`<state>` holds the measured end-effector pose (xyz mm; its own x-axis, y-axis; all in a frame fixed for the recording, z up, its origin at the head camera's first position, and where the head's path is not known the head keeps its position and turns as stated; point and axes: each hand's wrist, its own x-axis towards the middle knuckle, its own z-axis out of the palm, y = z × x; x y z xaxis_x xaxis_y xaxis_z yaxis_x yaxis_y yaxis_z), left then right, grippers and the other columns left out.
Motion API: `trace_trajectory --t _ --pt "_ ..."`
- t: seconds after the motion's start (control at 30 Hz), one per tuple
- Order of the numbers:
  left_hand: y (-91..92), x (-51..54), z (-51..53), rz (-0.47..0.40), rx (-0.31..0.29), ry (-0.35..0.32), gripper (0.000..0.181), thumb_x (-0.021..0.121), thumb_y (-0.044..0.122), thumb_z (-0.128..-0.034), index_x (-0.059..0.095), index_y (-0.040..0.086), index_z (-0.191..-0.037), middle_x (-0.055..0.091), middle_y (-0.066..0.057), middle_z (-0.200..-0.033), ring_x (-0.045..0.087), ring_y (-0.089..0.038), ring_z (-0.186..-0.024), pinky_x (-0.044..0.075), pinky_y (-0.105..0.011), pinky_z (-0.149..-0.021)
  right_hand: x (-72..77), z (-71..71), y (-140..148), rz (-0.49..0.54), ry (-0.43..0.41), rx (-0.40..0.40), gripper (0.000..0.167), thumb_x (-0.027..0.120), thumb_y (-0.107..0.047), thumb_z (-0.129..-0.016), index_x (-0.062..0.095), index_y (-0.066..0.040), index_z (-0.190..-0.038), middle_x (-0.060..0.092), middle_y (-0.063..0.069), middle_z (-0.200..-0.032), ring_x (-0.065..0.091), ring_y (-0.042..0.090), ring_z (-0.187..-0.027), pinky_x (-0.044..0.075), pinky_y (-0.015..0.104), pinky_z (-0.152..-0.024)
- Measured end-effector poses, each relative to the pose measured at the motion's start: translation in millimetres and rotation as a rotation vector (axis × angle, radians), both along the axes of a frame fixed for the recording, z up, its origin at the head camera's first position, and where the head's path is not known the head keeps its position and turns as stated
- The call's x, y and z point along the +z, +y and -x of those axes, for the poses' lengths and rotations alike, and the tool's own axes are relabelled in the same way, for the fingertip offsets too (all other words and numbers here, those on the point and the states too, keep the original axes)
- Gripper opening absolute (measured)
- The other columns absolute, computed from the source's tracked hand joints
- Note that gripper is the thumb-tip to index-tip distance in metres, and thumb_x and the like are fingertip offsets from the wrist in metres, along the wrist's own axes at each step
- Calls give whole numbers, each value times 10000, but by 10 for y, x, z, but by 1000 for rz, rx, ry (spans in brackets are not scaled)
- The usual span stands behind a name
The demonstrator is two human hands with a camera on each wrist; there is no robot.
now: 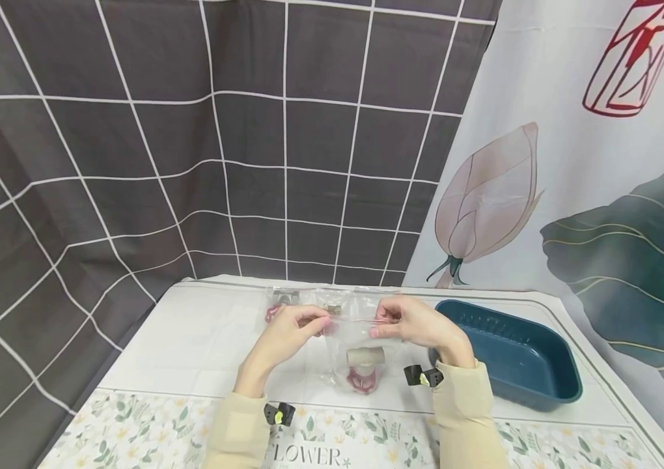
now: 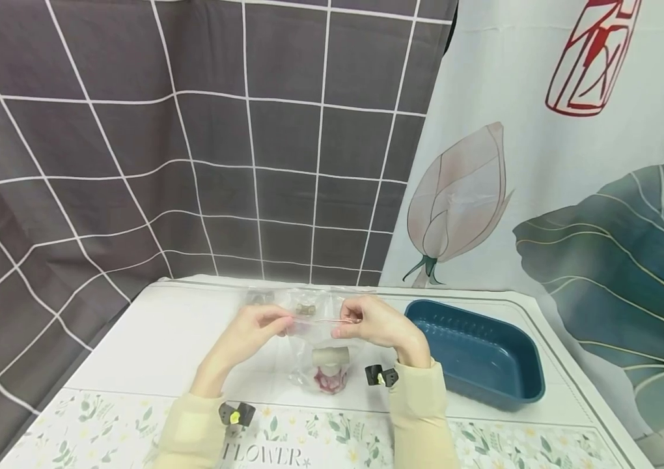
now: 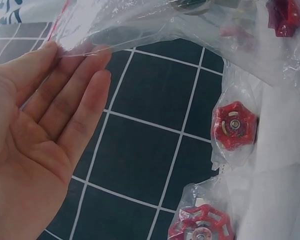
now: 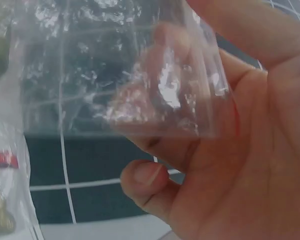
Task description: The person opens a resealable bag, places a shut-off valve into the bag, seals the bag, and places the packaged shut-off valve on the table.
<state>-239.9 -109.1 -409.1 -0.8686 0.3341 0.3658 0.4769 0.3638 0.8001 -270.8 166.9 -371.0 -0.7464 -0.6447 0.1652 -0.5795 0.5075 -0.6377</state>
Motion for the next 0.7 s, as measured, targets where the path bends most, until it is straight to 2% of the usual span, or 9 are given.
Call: trace_trajectory --t 0.07,0.2,0.3,0.47,0.57,0.7 --pt "-1 6 -1 6 0 4 205 648 251 -958 738 83 -1032 727 -45 -966 664 -108 -789 541 -301 -756 -13 4 29 10 -28 14 276 773 -257 -853 553 -167 -714 440 -94 -621 415 55 -557 363 212 -516" --pt "-2 20 -4 10 2 11 198 647 258 -958 741 99 -1029 728 -25 -958 660 -100 -786 541 -313 -758 -33 12 49 55 -32 64 318 735 -172 -887 514 -163 -657 387 -100 -595 360 41 -530 307 199 -492" --pt "-5 22 -8 9 0 4 196 645 254 -960 740 99 -1031 728 -31 -964 662 -98 -790 542 -316 -764 -45 16 49 72 -24 85 353 714 -191 -906 479 -156 -644 348 -100 -588 335 42 -527 288 204 -491" --pt "-8 17 -6 8 3 0 189 649 252 -957 741 104 -1029 728 -44 -963 661 -99 -781 543 -305 -753 -42 16 70 61 -54 43 344 743 -251 -882 490 -144 -674 371 -93 -592 363 43 -523 318 201 -487" --pt "-8 18 -5 5 6 1 187 653 246 -954 741 99 -1028 728 -59 -960 661 -105 -777 544 -303 -749 -45 17 112 65 -87 14 311 766 -234 -860 518 -139 -698 379 -92 -597 356 42 -528 314 201 -490" --pt "-10 14 -13 -1 -1 -11 209 651 237 -955 735 64 -1037 727 -70 -976 668 -106 -792 546 -308 -770 -70 30 145 94 -83 42 281 743 -171 -879 533 -134 -696 367 -88 -566 326 36 -505 281 201 -469"
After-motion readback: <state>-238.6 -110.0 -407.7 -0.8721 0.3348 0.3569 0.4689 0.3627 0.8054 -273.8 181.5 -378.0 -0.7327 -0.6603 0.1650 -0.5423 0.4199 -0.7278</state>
